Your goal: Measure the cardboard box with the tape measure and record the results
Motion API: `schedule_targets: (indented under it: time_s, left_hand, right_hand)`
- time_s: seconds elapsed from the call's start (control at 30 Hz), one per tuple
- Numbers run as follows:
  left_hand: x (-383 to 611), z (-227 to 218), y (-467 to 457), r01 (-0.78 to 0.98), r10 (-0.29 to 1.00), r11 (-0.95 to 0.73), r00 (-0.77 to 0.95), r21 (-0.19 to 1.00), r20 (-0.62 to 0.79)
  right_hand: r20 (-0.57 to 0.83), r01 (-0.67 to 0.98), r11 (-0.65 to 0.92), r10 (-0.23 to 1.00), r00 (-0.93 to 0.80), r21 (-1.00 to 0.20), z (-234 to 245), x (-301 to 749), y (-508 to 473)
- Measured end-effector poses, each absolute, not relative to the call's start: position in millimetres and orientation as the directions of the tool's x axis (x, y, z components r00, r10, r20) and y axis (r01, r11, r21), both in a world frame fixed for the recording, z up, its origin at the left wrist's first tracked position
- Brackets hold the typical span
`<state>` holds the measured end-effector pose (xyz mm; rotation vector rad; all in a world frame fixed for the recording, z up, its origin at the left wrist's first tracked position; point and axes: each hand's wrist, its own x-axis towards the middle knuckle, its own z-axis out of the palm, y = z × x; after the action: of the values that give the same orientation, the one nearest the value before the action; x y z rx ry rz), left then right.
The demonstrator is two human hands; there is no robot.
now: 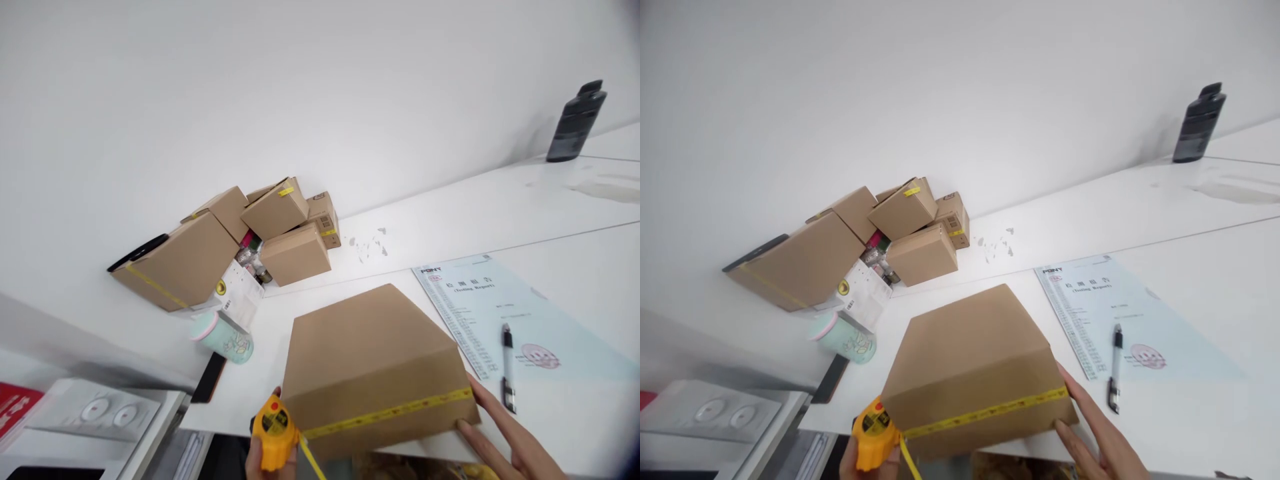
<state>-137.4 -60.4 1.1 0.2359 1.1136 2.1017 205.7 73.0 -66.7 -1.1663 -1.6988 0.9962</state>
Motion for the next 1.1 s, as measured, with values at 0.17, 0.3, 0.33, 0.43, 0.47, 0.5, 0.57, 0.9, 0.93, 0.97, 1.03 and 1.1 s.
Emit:
schedule_targets:
  time_s: [0.17, 0.3, 0.33, 0.43, 0.47, 0.5, 0.57, 0.9, 0.93, 0.97, 1.03, 1.1]
  left_hand:
    - [-121, 49, -27, -0.080, 0.508, -0.300, -0.857, 0.951, 0.088]
    - [-114, 82, -3, 0.146, 0.462, -0.266, -0.848, 0.953, 0.259]
    - [-109, 86, 3, 0.220, 0.479, -0.239, -0.821, 0.946, 0.312]
    - [-91, 87, 25, 0.550, 0.614, -0.120, -0.613, 0.827, 0.497]
    - [-85, 85, 33, 0.662, 0.671, -0.091, -0.512, 0.744, 0.537]
    - [-78, 83, 40, 0.753, 0.717, -0.078, -0.413, 0.653, 0.562]
    - [-69, 79, 54, 0.878, 0.755, -0.081, -0.255, 0.471, 0.604]
    - [-72, 72, 84, 0.974, 0.859, -0.007, -0.109, 0.225, 0.501]
    - [-74, 71, 88, 0.973, 0.861, -0.004, -0.115, 0.232, 0.496]
    - [-75, 71, 93, 0.971, 0.860, 0.002, -0.123, 0.238, 0.495]
    - [-76, 72, 106, 0.969, 0.860, 0.018, -0.141, 0.247, 0.491]
    - [-78, 74, 119, 0.967, 0.858, 0.027, -0.154, 0.255, 0.491]
  right_hand:
    - [0.272, 0.471, 0.243, 0.962, -0.007, -0.848, -59, 220, 99]
    - [0.191, 0.662, -0.063, 0.933, 0.305, -0.747, -42, 238, 136]
    - [0.115, 0.697, -0.127, 0.950, 0.290, -0.706, -39, 240, 144]
    - [-0.029, 0.840, -0.161, 0.985, 0.171, -0.519, -35, 240, 159]
    - [-0.029, 0.880, -0.127, 0.991, 0.128, -0.458, -36, 238, 162]
    - [-0.011, 0.910, -0.083, 0.996, 0.085, -0.407, -37, 237, 163]
    - [0.018, 0.938, 0.008, 1.000, -0.002, -0.346, -41, 237, 165]
    - [0.048, 0.898, 0.240, 0.970, -0.240, -0.367, -51, 273, 163]
    - [0.083, 0.874, 0.294, 0.955, -0.284, -0.387, -53, 278, 162]
    - [0.129, 0.846, 0.345, 0.938, -0.321, -0.406, -55, 283, 161]
    - [0.225, 0.803, 0.418, 0.908, -0.353, -0.425, -60, 290, 160]
    - [0.289, 0.792, 0.437, 0.896, -0.339, -0.426, -63, 295, 158]
